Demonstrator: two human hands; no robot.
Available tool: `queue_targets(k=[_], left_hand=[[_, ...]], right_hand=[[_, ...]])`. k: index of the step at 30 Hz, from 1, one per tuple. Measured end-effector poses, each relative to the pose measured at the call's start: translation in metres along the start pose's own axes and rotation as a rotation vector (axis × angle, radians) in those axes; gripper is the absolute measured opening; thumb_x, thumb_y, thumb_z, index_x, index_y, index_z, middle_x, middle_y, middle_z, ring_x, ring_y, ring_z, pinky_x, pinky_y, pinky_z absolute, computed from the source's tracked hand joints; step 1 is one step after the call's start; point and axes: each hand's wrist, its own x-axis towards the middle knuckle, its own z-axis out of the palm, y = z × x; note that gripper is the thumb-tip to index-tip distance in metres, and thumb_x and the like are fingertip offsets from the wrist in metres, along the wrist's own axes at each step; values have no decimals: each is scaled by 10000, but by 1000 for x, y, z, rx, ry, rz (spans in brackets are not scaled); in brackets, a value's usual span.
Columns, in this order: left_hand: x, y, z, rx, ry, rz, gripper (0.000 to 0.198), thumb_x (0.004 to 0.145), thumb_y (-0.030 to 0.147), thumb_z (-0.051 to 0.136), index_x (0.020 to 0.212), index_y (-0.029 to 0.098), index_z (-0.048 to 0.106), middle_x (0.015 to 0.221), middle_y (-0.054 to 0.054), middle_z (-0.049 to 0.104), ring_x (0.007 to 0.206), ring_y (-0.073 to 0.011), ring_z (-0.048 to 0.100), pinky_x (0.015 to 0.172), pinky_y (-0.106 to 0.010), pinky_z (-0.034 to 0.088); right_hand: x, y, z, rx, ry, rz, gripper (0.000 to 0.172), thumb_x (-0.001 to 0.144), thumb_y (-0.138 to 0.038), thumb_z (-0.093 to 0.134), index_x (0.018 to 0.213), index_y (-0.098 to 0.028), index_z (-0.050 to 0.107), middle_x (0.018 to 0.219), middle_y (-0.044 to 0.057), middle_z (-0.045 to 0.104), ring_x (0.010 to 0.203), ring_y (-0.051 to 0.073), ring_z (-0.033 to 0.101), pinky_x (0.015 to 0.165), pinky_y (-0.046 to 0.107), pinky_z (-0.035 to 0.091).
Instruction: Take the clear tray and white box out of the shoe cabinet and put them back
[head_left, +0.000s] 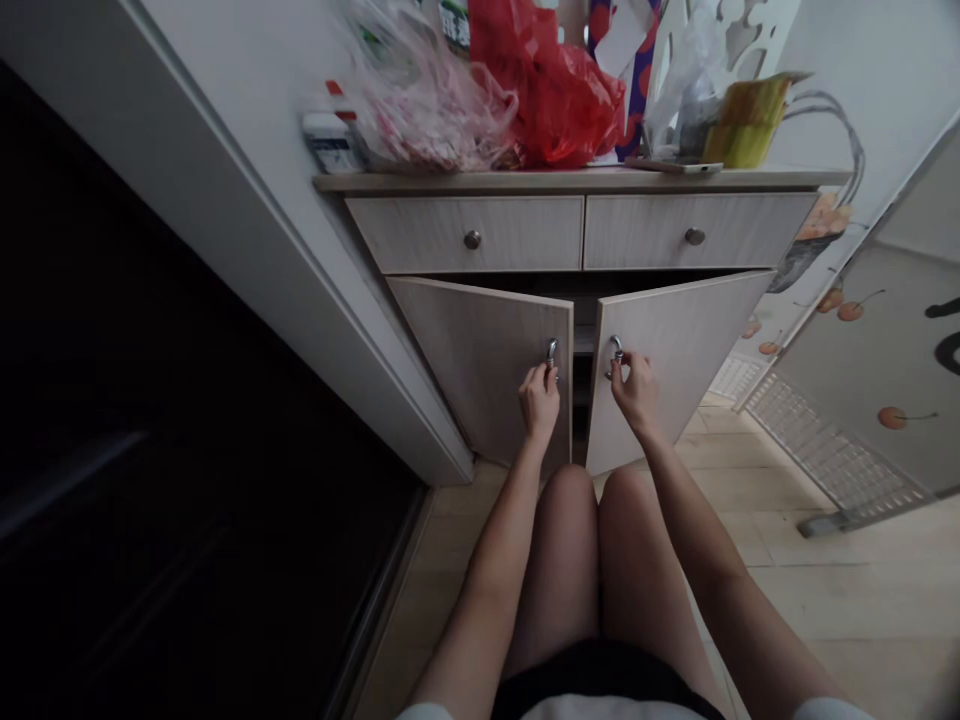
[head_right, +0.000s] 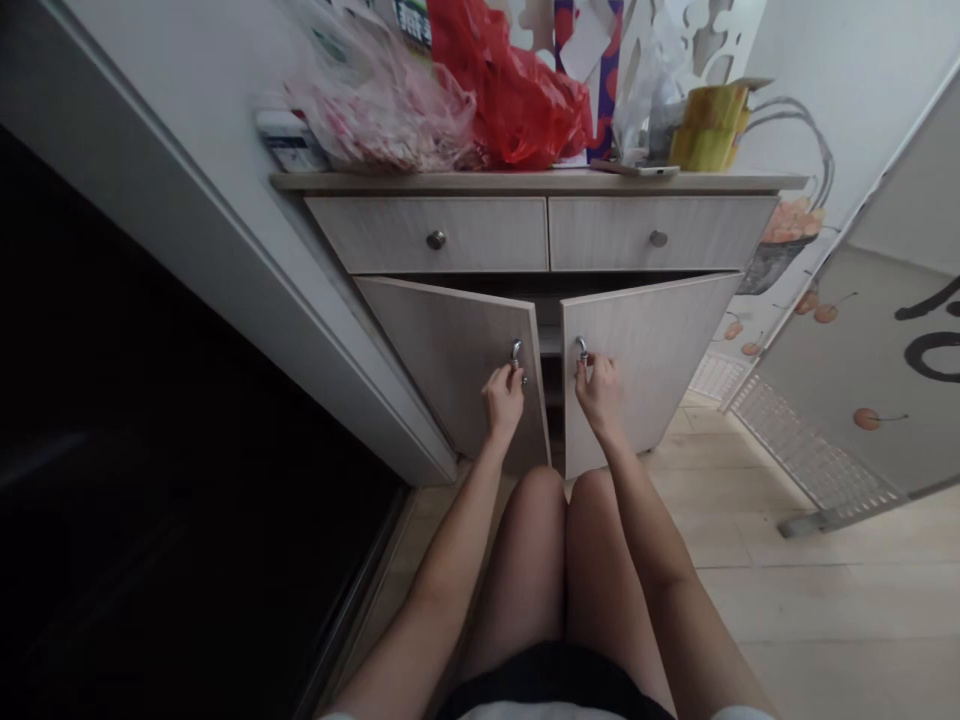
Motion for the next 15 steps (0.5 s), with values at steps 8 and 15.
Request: queue_targets(k=[8, 15], left_hand=[[-50, -15, -67, 5, 165, 83, 293, 958, 383, 479, 937, 177, 687, 870, -119, 695, 832, -214, 658, 790, -307, 479], [-69, -26, -106, 59, 287, 101, 323, 937, 421, 497, 876, 168, 689, 811, -103, 709, 763, -199, 675, 741, -303, 517]], right_hand=[[-36, 0, -62, -137, 42, -86, 251, 951, -349, 464, 1018, -176, 634, 941, 114, 700, 868, 246, 568, 817, 381, 428], [-62, 10, -118, -209, 117, -85, 223, 917, -339, 513, 993, -177, 647, 880, 104, 694, 825, 247, 568, 794, 395, 455]])
